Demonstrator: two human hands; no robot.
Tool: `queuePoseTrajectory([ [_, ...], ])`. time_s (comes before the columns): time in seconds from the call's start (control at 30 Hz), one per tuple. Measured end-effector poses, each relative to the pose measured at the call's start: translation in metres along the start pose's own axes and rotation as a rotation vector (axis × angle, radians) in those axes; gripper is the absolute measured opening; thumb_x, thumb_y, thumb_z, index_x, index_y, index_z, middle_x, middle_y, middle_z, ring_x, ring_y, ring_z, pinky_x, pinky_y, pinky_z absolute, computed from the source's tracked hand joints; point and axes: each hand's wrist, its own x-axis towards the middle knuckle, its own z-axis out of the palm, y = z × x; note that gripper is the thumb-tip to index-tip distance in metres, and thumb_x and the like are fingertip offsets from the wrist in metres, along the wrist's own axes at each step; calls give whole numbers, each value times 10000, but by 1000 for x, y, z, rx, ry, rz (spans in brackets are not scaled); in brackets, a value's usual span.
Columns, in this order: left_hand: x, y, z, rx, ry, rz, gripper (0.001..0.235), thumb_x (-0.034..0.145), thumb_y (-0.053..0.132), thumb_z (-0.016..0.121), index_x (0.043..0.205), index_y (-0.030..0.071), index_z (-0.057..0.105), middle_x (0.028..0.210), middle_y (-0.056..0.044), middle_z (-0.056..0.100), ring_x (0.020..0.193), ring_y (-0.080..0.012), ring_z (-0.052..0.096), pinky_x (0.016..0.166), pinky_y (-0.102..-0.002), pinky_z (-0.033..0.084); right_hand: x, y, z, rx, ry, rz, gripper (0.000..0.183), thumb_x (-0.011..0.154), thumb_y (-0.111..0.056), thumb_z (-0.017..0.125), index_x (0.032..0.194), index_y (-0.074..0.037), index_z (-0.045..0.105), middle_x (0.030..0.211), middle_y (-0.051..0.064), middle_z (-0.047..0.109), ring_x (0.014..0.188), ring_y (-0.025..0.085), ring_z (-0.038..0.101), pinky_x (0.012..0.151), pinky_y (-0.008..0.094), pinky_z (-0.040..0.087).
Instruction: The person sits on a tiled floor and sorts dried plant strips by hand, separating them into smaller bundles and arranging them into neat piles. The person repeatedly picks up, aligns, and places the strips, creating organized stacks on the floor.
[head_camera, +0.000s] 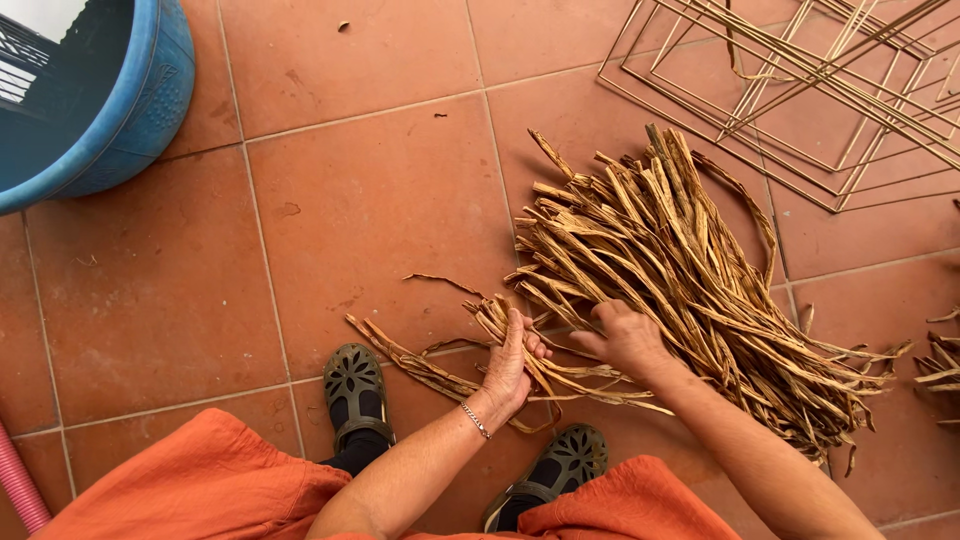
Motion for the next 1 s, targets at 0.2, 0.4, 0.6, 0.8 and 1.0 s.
queuePoseTrajectory([
  [0.2, -15, -2, 3, 114, 32, -25, 221, 932, 316, 745, 1000, 136, 637, 612, 71, 467, 594, -93, 506, 725, -330, 564, 13, -1, 28, -254, -20, -108, 274, 929, -319, 723, 970, -66, 627, 950, 108, 665, 679, 223, 691, 580, 377, 584],
  [0.4, -12, 4, 5, 133, 55, -24, 221, 911, 300, 737, 1049, 130, 706, 672, 51, 555, 634, -92, 530, 712, -308, 551, 11, 10, 7, 220, 33, -46, 128, 882, -218, 748, 913, -95, 732, 773, 62, 736, 602, 175, 658, 563, 359, 547],
  [0.6, 8, 6, 6, 22, -11, -25, 240, 907, 305, 777, 1031, 108, 716, 767, 19, 614, 745, -112, 576, 786, -298, 529, -8, 6, -16, 521, -106, 37, 132, 906, -208, 761, 933, -82, 793, 735, 69, 726, 622, 166, 634, 566, 341, 528],
  [0.8, 13, 3, 6, 136, 0, -17, 265, 945, 330, 774, 969, 74, 713, 818, -18, 677, 906, -85, 632, 918, -275, 494, -7, -7, -14, 457, 119, -91, 141, 890, -185, 751, 962, -69, 787, 817, 59, 693, 748, 202, 669, 655, 363, 539],
  [1.0, 2, 12, 19, 63, -26, -2, 206, 910, 313, 758, 953, 113, 731, 824, -19, 699, 824, -117, 636, 841, -322, 529, 0, -19, -16, 281, 130, -221, 136, 912, -191, 741, 966, -72, 781, 816, 76, 676, 735, 252, 659, 644, 408, 533],
])
